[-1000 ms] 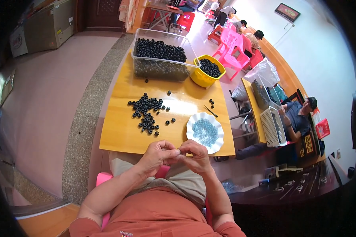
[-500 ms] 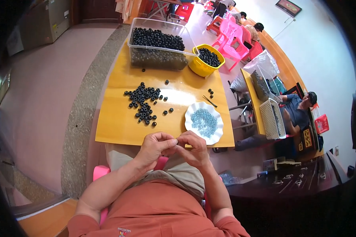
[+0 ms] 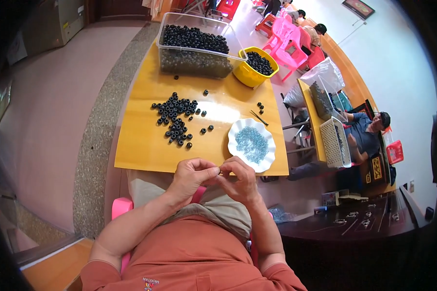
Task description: The person is manually inserting small metal pins into black plastic hardware components at a workshop table.
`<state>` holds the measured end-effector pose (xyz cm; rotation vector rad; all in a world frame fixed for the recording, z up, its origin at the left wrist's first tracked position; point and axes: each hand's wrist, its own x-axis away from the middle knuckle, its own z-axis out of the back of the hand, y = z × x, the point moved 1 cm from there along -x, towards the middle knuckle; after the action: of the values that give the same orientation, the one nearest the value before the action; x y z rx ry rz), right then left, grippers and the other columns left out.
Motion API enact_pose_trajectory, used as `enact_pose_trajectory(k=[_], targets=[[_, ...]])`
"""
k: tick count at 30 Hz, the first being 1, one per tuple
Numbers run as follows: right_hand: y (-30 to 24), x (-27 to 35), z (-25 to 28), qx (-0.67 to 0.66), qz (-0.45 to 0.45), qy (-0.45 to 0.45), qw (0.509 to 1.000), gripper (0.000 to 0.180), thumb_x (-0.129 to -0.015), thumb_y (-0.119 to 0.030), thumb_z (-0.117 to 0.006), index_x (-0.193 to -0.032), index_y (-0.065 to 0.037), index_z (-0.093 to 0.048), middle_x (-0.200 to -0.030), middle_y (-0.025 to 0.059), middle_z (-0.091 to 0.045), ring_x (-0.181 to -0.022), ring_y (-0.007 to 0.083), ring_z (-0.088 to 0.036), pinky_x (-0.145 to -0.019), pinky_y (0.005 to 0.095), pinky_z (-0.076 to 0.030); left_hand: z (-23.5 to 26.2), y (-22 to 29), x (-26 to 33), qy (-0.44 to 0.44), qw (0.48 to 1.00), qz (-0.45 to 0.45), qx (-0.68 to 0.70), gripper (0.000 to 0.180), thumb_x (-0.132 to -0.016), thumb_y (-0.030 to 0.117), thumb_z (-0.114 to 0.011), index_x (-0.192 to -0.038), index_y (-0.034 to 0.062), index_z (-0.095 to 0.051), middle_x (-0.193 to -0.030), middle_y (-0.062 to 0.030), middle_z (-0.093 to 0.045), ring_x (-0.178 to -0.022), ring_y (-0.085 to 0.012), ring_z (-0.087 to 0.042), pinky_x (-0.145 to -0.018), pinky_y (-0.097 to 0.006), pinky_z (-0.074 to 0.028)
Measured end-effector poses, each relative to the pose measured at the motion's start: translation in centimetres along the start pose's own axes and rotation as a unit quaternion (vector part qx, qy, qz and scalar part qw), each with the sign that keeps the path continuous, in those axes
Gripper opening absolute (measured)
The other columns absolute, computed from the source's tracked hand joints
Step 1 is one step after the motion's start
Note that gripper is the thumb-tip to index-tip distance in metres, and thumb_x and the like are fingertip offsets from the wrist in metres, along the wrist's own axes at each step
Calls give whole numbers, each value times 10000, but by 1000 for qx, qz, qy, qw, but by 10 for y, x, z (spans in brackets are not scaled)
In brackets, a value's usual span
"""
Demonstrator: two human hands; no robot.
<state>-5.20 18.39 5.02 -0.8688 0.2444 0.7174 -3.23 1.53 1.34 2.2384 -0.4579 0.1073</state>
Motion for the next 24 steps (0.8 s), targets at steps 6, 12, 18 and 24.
enact_pose_trajectory(k=[6,12,18,24], targets=[[16,4,16,21,-53,38,998,154,-767,-2,-735,-883,-2,-634,-812,98,-617,-633,179,-609,-547,277,-486,3,5,-5,28,999,-17,28,125,-880,91,-677,-963,0,-655,-836,-41,-668,-700,-89,-633,-638,-215,-521],[49,-9,53,212,-127,-55,968,155,-819,-74,-651,-968,-35,-666,-919,115,-646,-816,318,-639,-728,385,-513,3,1,-4,8,1000,1,19,127,-893,91,-663,-995,18,-649,-864,-33,-656,-735,-112,-640,-717,-261,-560],[67,-8,55,316,-126,-112,934,148,-836,-141,-636,-956,-68,-681,-936,94,-631,-941,309,-596,-808,422,-484,5,-2,-6,7,1000,3,27,130,-889,92,-668,-993,15,-648,-865,-36,-656,-740,-116,-641,-714,-265,-560],[65,-14,48,334,-122,-119,927,110,-856,-152,-595,-846,-81,-678,-914,91,-631,-890,308,-594,-780,419,-490,5,-2,-7,17,999,7,33,122,-887,87,-668,-981,12,-649,-858,-39,-654,-730,-116,-638,-703,-262,-558]])
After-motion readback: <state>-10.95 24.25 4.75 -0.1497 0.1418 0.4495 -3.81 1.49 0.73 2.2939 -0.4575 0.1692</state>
